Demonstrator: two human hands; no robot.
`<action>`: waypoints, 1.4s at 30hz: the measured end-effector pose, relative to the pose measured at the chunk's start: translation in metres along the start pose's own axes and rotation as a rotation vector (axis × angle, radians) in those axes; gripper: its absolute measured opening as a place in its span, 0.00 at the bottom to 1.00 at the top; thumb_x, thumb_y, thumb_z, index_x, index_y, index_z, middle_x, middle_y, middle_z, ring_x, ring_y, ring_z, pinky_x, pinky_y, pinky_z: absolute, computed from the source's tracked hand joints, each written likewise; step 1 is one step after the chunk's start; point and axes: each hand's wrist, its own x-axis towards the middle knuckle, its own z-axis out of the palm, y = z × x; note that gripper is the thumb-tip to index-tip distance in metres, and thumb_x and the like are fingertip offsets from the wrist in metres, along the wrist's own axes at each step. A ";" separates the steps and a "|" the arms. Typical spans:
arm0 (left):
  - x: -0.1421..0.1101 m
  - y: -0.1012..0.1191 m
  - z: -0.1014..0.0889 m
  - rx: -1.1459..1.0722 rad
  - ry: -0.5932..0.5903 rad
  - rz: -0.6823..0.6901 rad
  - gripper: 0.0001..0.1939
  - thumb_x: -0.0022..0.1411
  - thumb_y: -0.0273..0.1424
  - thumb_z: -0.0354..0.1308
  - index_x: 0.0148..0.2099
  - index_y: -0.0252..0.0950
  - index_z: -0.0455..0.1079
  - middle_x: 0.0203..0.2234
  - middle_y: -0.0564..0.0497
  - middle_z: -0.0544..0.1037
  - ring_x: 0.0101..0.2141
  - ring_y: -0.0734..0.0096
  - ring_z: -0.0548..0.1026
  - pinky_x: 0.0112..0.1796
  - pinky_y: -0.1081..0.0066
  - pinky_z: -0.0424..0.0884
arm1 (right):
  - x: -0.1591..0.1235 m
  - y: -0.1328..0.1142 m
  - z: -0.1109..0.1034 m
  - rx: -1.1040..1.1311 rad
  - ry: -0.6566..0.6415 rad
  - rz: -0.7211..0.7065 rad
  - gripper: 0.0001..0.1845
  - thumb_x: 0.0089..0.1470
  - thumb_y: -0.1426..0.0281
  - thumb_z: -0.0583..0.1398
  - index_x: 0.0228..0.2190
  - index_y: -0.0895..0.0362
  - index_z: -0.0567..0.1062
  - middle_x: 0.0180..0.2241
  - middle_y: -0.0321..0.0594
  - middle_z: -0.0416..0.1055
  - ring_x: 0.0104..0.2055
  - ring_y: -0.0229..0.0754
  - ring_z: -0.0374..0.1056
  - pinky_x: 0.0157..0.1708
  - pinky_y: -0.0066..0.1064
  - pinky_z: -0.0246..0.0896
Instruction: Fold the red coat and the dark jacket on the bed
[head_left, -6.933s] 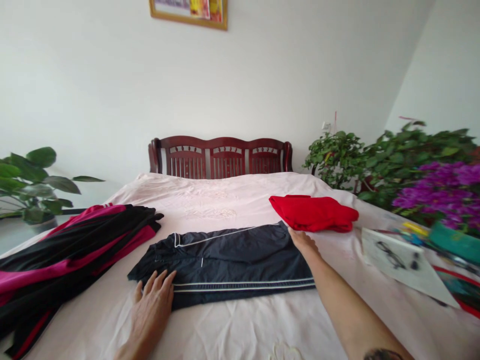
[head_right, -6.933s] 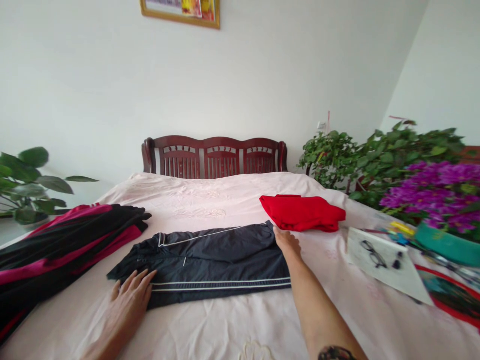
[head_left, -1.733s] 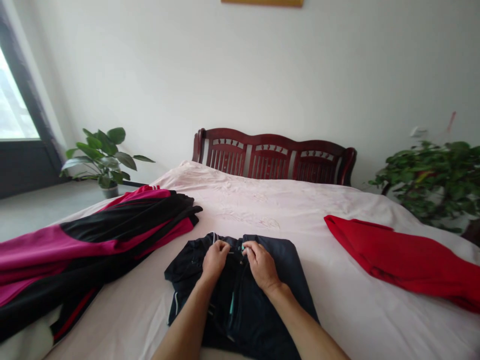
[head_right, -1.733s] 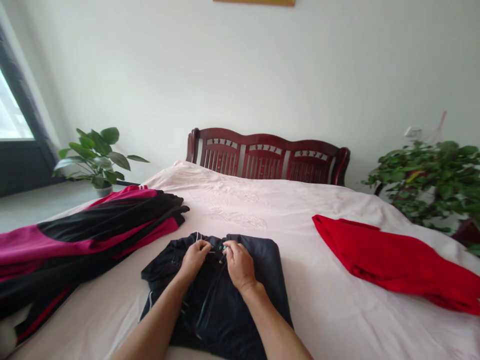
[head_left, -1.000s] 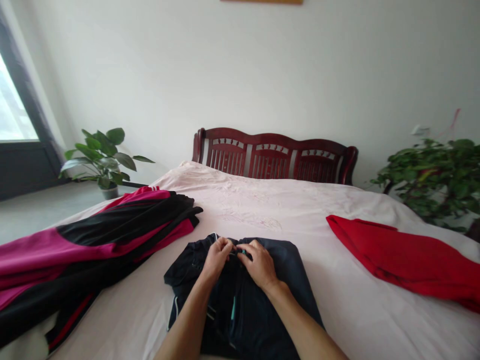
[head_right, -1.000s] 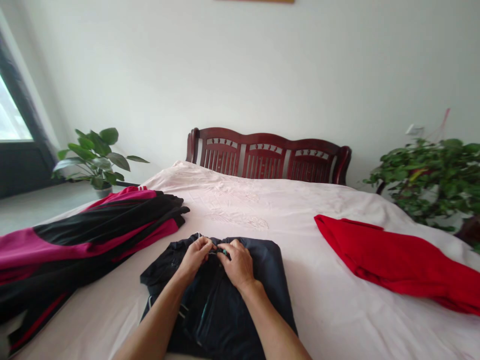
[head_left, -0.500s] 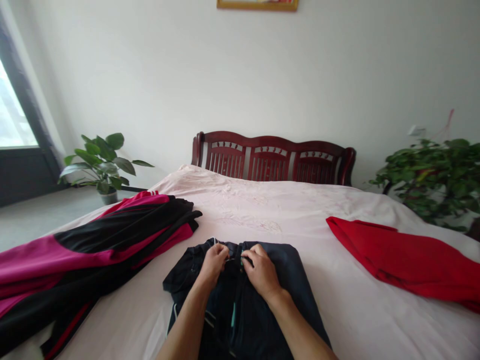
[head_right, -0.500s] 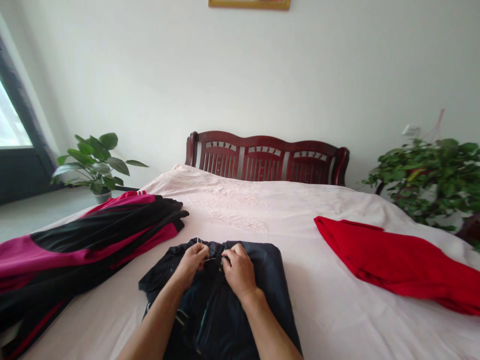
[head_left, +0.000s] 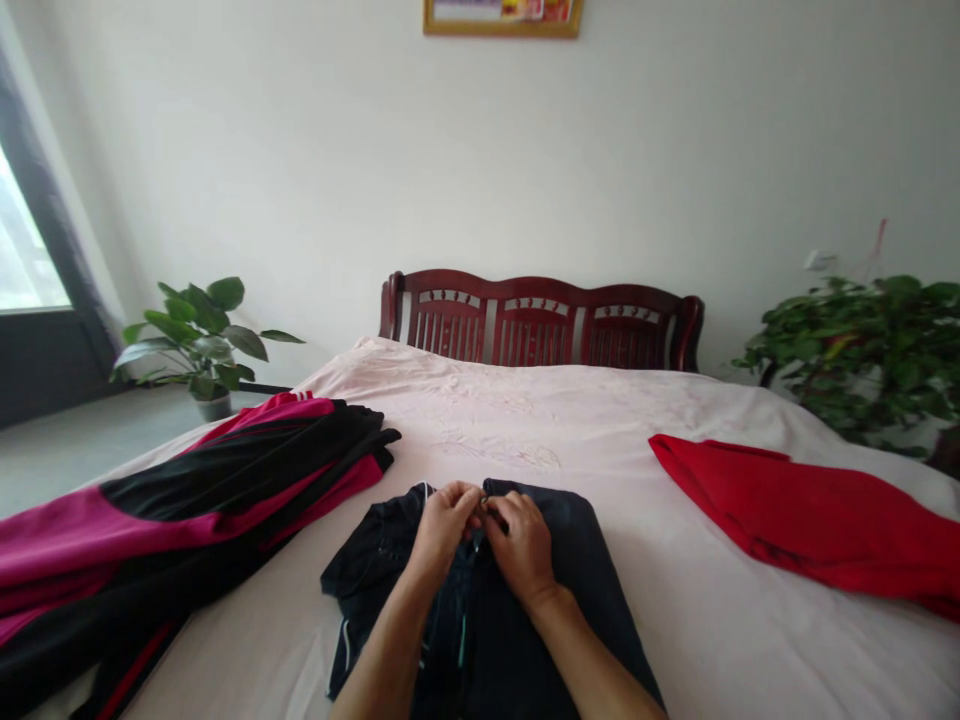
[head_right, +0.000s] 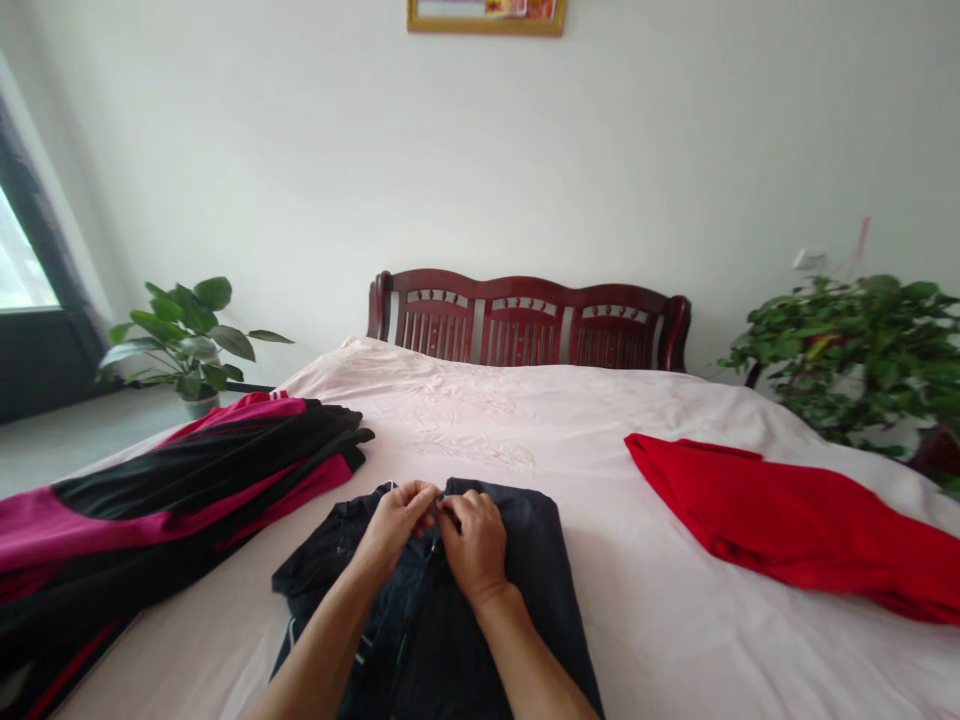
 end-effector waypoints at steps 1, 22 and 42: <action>0.001 -0.002 0.000 -0.001 0.007 0.014 0.16 0.53 0.41 0.59 0.37 0.33 0.72 0.24 0.53 0.75 0.21 0.79 0.68 0.20 0.79 0.60 | 0.000 0.002 0.000 0.111 0.028 0.043 0.11 0.60 0.64 0.56 0.34 0.54 0.78 0.33 0.41 0.74 0.40 0.45 0.67 0.43 0.36 0.60; -0.002 -0.031 0.020 0.578 0.069 0.390 0.08 0.60 0.33 0.59 0.41 0.42 0.77 0.35 0.52 0.73 0.30 0.71 0.70 0.35 0.71 0.65 | 0.001 0.009 -0.006 0.932 0.070 0.486 0.13 0.47 0.60 0.62 0.28 0.56 0.79 0.21 0.35 0.73 0.21 0.35 0.62 0.24 0.27 0.58; -0.005 -0.020 -0.002 0.173 0.022 -0.076 0.08 0.53 0.36 0.63 0.29 0.35 0.73 0.22 0.55 0.71 0.21 0.77 0.65 0.23 0.76 0.57 | -0.004 0.000 -0.007 0.941 0.008 0.436 0.14 0.49 0.59 0.65 0.32 0.57 0.81 0.27 0.43 0.79 0.28 0.43 0.75 0.30 0.32 0.70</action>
